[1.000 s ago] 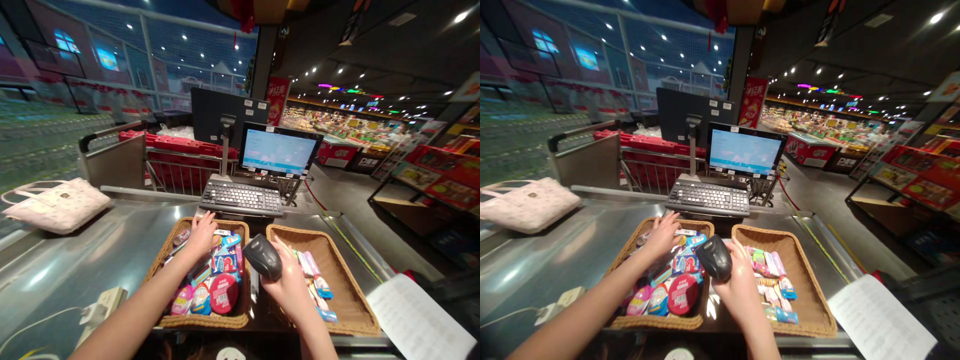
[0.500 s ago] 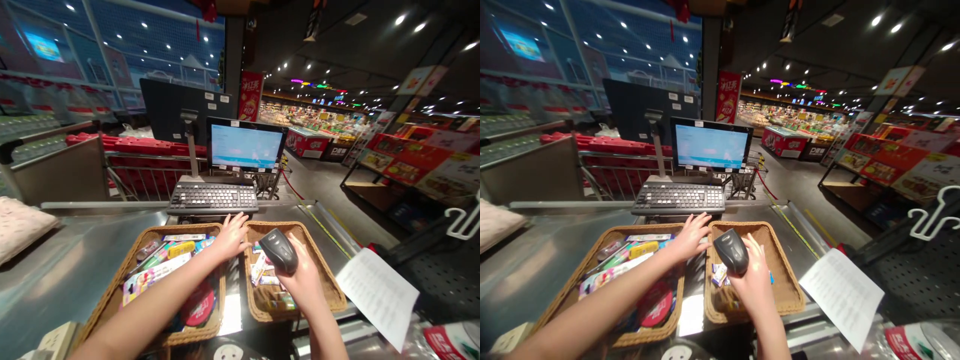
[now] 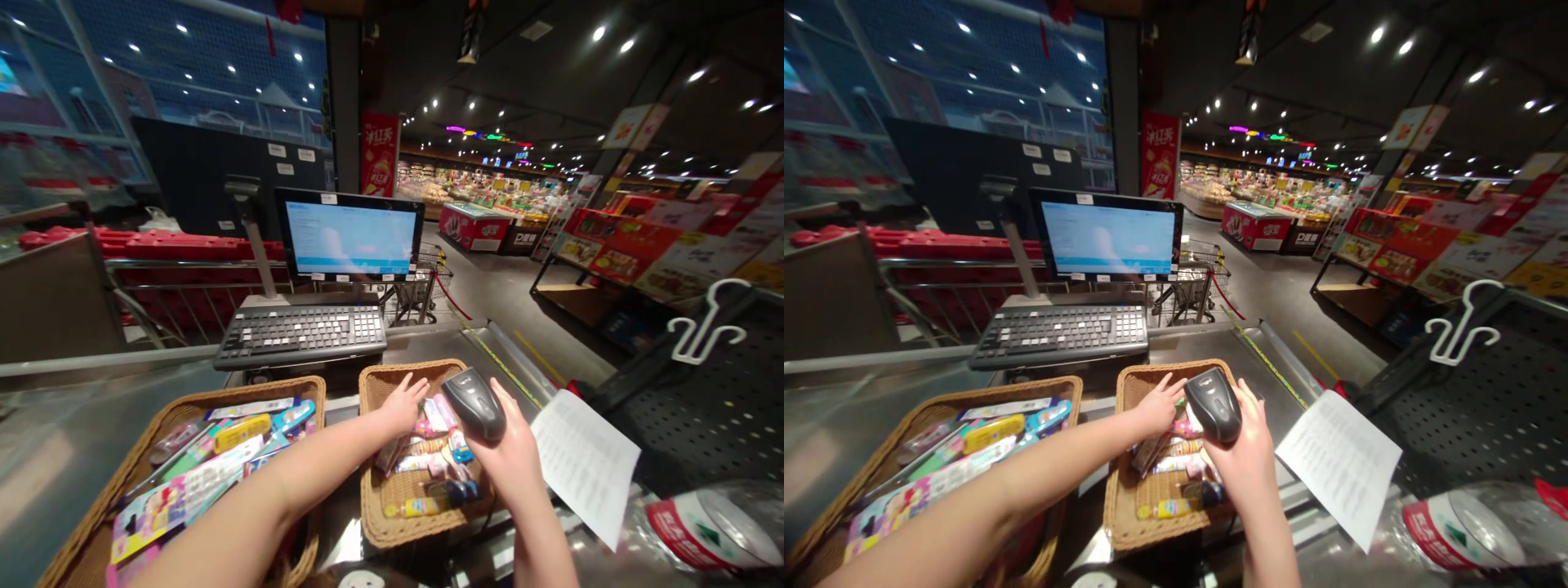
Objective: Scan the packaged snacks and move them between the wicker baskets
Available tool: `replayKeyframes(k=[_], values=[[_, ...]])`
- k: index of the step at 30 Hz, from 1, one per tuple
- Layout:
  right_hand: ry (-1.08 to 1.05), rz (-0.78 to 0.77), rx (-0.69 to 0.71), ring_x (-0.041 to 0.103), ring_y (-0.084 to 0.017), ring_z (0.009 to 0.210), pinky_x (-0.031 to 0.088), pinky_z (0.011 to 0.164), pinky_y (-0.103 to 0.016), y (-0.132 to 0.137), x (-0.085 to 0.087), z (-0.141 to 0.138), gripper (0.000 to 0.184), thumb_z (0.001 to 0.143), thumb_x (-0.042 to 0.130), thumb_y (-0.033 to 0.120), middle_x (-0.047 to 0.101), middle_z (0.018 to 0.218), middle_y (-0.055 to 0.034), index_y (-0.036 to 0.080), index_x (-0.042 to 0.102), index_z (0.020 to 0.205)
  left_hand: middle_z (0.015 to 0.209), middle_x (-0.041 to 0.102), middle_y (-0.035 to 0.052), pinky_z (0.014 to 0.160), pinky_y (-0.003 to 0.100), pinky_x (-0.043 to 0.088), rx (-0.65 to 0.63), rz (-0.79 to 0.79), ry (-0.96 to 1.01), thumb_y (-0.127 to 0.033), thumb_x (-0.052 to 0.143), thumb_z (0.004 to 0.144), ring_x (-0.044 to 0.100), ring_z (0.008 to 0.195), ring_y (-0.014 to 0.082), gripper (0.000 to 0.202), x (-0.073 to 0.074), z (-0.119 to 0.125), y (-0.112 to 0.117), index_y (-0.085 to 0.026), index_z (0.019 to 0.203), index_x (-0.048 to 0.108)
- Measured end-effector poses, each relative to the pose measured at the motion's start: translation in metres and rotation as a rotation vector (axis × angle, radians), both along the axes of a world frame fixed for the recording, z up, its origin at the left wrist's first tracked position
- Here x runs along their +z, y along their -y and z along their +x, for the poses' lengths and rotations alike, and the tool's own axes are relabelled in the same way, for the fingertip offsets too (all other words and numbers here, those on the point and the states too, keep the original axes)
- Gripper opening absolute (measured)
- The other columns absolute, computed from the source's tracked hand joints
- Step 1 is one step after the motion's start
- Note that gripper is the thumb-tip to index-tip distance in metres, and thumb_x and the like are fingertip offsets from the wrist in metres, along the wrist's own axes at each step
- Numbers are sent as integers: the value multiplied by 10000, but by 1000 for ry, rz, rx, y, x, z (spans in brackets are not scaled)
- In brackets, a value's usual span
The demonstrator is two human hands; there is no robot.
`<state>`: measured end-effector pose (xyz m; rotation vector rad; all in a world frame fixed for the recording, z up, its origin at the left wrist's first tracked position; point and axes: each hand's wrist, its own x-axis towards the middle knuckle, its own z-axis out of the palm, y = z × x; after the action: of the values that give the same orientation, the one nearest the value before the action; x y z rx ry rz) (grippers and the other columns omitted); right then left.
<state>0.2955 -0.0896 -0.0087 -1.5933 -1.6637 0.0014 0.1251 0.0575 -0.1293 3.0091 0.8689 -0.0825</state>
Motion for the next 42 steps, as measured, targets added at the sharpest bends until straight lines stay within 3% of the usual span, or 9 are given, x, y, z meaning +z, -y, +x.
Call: replayKeyframes(k=[4,8,14,20,25,28,33,37,42], values=[[1,-13,-3,508,-377,1330,379,1103,-634,-4,0,7,423,784,623,369,636,1281,-184,156,641,1149,1583,354,78,1246,503,-57,13,-81,-69,-322,639,816,194,1511,276,377,-15,12,-4,-199,1162,725],[-23,-37,-6,507,-379,1333,369,1113,-634,-8,0,15,443,777,630,373,629,1301,-189,148,643,1158,1583,332,136,1248,513,-15,84,-139,-137,-309,645,812,191,1512,274,544,-29,21,-8,-150,1331,609],[-86,-50,-2,517,-366,1328,390,1111,-607,-12,-2,24,532,761,636,383,597,1349,-202,129,605,1227,1509,443,189,1197,634,99,212,-227,-204,-351,778,683,239,1484,366,482,-38,21,-10,-156,1120,723],[-161,-51,-5,509,-347,1337,368,1134,-590,-10,0,28,561,741,652,347,595,1359,-179,151,573,1260,1344,584,162,1180,594,225,274,-224,-84,-319,788,650,398,1395,352,423,-20,17,-11,-167,1039,719],[-202,-59,6,525,-337,1320,359,1145,-574,-9,4,29,534,743,668,336,604,1352,-168,162,588,1241,1081,684,135,1076,545,399,305,-215,-17,-292,801,641,618,1111,310,371,-9,17,-7,-151,971,706],[-168,-60,0,507,-343,1338,353,1149,-574,-11,1,28,537,743,653,330,591,1364,-173,153,589,1245,1164,667,147,1082,575,384,288,-202,27,-316,810,659,554,1229,341,401,-3,15,-5,-155,1010,700],[-126,-45,1,500,-338,1345,356,1147,-570,-12,-4,29,495,769,628,334,599,1349,-174,149,603,1227,1360,585,126,1211,599,137,153,-130,111,-189,606,847,306,1464,294,166,18,8,0,-167,968,718],[-129,-35,-3,511,-343,1335,351,1151,-569,-12,-1,28,503,776,636,362,600,1347,-178,144,602,1229,1399,564,128,1214,623,93,50,-13,195,-151,494,919,324,1458,286,226,38,-9,3,-149,948,718],[-112,-36,29,506,-342,1341,354,1152,-566,-12,1,23,507,786,640,368,578,1380,-173,151,600,1242,1474,509,93,1219,623,57,78,96,306,-171,521,919,278,1481,278,155,66,-43,8,-167,911,676]])
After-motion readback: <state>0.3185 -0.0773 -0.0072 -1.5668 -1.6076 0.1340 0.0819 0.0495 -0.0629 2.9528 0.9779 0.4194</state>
